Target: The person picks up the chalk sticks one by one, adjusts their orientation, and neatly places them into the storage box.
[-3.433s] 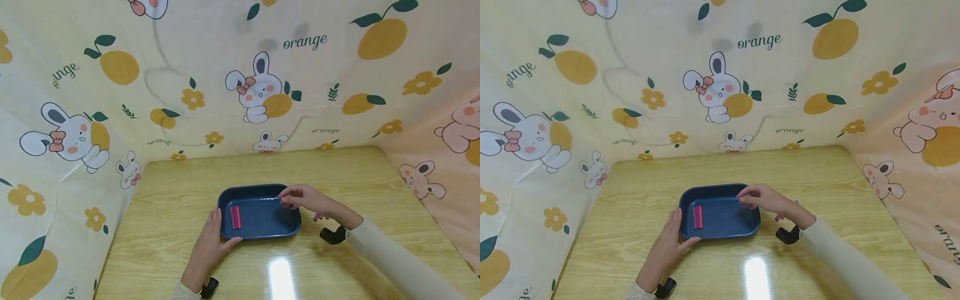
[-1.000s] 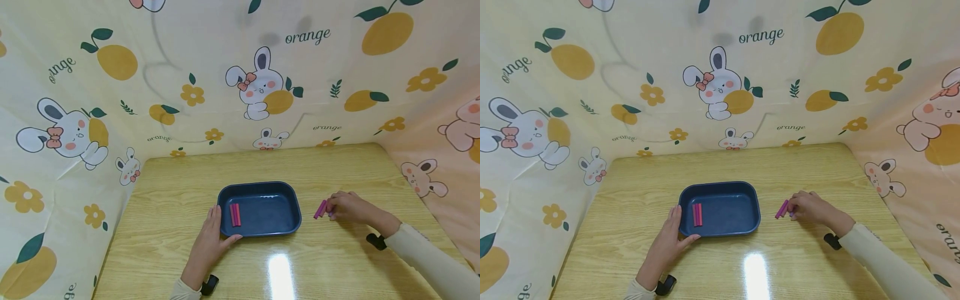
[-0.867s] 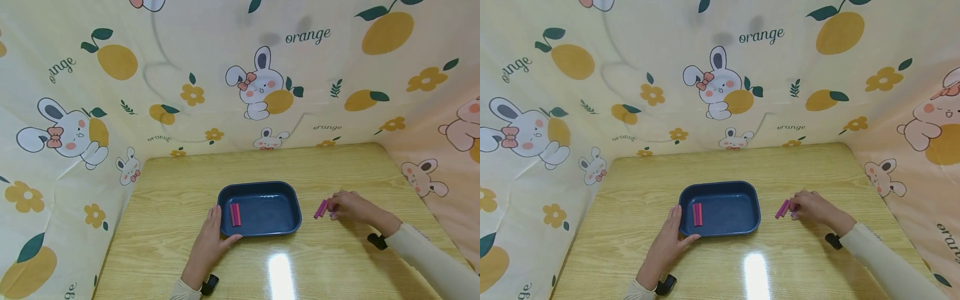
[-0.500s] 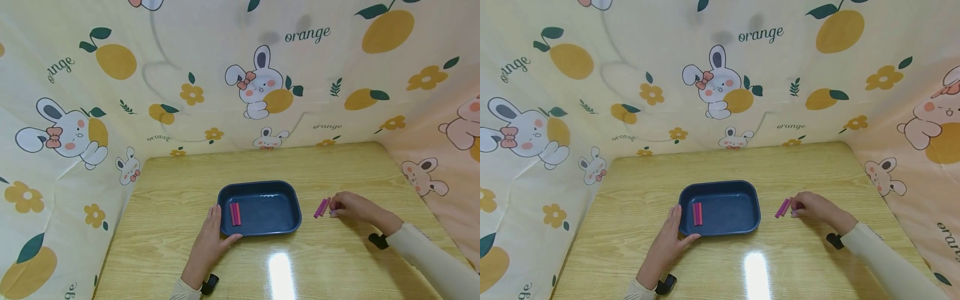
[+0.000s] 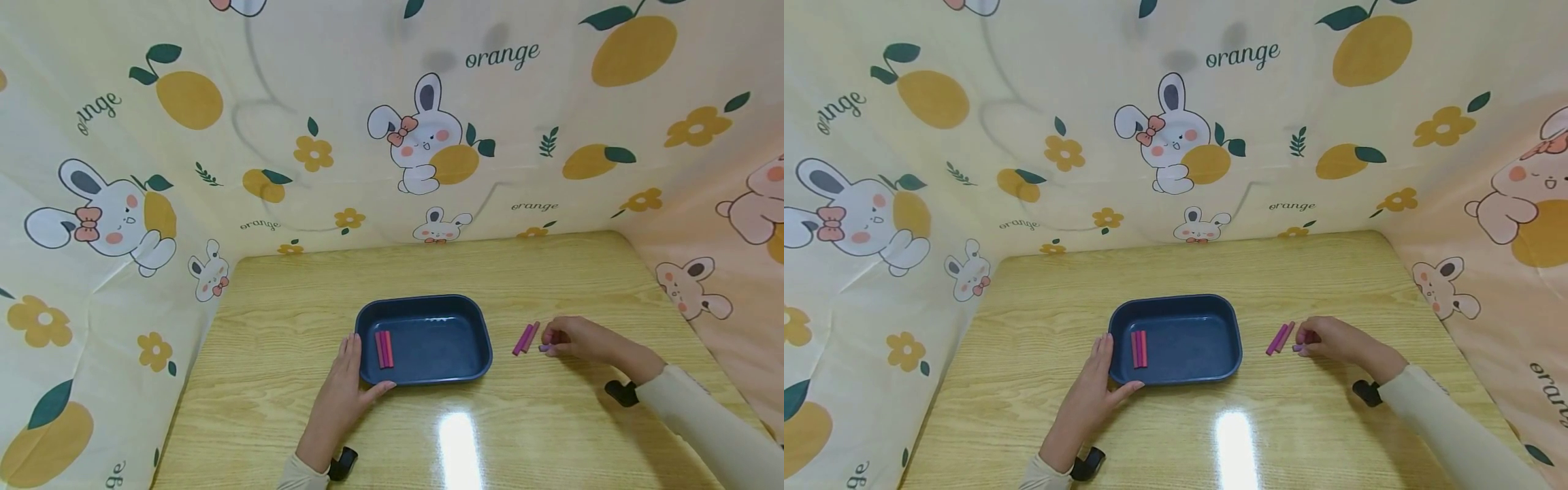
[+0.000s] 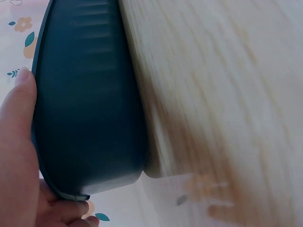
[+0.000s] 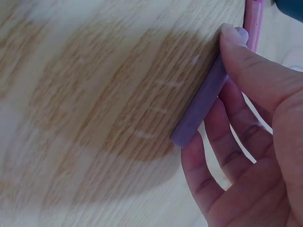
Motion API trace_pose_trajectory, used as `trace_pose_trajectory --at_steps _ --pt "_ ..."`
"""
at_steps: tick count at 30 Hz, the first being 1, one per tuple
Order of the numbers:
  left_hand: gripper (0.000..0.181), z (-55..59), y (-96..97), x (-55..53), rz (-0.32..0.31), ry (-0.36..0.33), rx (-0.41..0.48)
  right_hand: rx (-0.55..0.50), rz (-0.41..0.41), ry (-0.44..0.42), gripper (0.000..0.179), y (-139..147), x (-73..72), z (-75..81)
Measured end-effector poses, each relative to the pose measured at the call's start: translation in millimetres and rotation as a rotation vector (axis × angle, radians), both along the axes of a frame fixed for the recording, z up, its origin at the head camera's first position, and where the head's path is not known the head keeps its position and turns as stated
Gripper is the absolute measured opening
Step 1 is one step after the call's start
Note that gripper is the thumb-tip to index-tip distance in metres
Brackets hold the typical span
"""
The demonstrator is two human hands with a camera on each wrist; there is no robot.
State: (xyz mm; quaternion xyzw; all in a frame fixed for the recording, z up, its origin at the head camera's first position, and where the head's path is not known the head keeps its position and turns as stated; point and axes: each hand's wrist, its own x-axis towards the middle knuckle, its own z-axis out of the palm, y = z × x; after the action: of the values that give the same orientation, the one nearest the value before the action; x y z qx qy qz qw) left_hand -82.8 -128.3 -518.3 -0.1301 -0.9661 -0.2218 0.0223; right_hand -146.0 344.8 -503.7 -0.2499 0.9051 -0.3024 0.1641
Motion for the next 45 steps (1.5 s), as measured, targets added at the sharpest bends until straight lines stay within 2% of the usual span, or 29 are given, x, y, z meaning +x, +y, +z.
trace_pose_trajectory --at_steps 11,18,27,34,38,45 --pt "0.107 -0.5 -0.1 0.8 -0.001 0.012 0.0 -0.049 0.029 -0.054 0.011 3 0.0 -3.0" --pt "0.107 -2.2 -0.5 0.8 -0.001 0.024 -0.005 -0.041 0.021 -0.042 0.008 4 0.7 -4.6" --pt "0.107 -1.8 -0.1 0.6 -0.004 0.036 -0.005 -0.017 -0.031 -0.027 0.011 1 3.0 -1.3" --pt "0.107 -0.2 -1.1 0.2 -0.007 0.036 -0.009 -0.037 -0.087 -0.007 0.014 -1 4.5 4.0" --pt "0.107 -0.4 -1.6 -0.7 -0.01 0.031 -0.016 -0.069 -0.12 -0.009 0.015 -1 3.3 6.6" --pt "0.107 -2.3 -2.1 -1.2 -0.012 0.033 -0.013 -0.18 -0.175 -0.085 0.02 -6 2.8 11.9"
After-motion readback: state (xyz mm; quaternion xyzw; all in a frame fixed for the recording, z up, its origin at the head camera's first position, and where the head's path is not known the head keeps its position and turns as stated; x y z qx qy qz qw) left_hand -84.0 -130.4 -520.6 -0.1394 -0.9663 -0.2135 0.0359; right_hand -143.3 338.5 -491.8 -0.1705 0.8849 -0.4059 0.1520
